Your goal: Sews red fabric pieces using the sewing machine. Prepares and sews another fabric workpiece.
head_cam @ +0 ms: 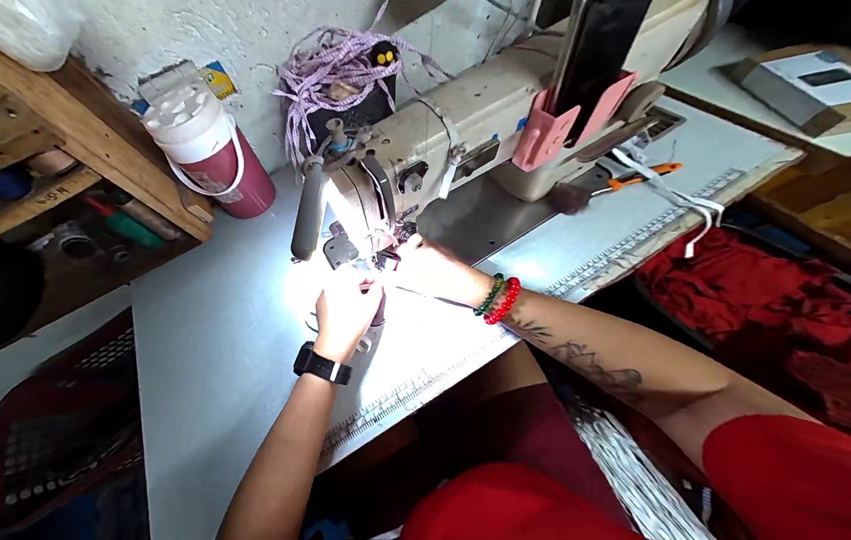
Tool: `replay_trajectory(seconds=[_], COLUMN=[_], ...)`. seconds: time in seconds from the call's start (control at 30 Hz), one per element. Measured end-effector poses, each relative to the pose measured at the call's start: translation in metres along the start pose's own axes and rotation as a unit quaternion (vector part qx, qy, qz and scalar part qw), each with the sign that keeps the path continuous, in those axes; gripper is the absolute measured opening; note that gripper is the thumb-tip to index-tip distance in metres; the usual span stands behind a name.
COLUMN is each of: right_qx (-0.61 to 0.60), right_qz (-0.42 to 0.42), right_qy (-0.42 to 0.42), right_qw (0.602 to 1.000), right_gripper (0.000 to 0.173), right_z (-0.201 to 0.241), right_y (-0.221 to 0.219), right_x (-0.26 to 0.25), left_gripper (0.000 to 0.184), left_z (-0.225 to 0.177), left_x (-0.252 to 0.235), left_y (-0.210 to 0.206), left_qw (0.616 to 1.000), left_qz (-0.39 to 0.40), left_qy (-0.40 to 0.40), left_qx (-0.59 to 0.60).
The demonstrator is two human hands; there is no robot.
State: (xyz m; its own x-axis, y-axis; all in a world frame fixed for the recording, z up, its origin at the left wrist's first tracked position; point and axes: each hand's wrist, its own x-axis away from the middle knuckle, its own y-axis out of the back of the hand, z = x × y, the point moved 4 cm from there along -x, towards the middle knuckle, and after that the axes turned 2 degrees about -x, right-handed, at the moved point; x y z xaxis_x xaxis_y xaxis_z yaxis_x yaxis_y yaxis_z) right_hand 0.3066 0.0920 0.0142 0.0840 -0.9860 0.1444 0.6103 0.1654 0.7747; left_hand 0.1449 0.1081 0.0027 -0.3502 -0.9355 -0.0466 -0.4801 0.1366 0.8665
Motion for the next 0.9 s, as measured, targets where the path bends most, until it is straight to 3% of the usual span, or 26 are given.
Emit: replay_trajectory(seconds=[0.13,0.33,0.53,0.67,0.73,0.8,0.9], right_qx=[-0.016,0.013,0.02,0.062,0.036,0.071,0.149], right_qz=[-0.016,0.048,0.005,-0.165,-0.276,-0.382,-0.407], right_qy=[-0.024,-0.035,-0.015,0.164,0.204,0.177,0.053], right_qw=[0.999,0.998,1.0,0.971,0.938,0.904,0.899], right_gripper=[0.023,0.026,0.021,0.015,0.014,0.025,0.041], right_z=[-0.001,-0.007,-0.009,-0.034,-0.07,-0.117,-0.178], right_y=[0.007,0.009,0.005,0.016,0.046,0.089,0.13], right_x=[-0.004,-0.019,-0.016,0.022,0.054,0.083,0.103], left_gripper=[0.018,0.02,0.02,0.02,0.02,0.02,0.02], left_z=[0.002,0.008,0.009,0.008,0.008,0.007,0.008], left_x=[-0.012,-0.02,-0.022,-0.02,-0.02,-0.022,-0.02], left_y=[0.002,0.002,0.0,0.001,0.001,0.001,-0.002], left_qw=[1.0,0.999,0.999,0.998,0.998,0.998,0.998], left_qz=[0.005,0.007,-0.014,-0.024,-0.035,-0.04,-0.029], left_qy=[0.023,0.037,0.04,0.048,0.042,0.038,0.049], left_qx=[0.001,-0.007,-0.022,-0.023,-0.025,-0.03,-0.032])
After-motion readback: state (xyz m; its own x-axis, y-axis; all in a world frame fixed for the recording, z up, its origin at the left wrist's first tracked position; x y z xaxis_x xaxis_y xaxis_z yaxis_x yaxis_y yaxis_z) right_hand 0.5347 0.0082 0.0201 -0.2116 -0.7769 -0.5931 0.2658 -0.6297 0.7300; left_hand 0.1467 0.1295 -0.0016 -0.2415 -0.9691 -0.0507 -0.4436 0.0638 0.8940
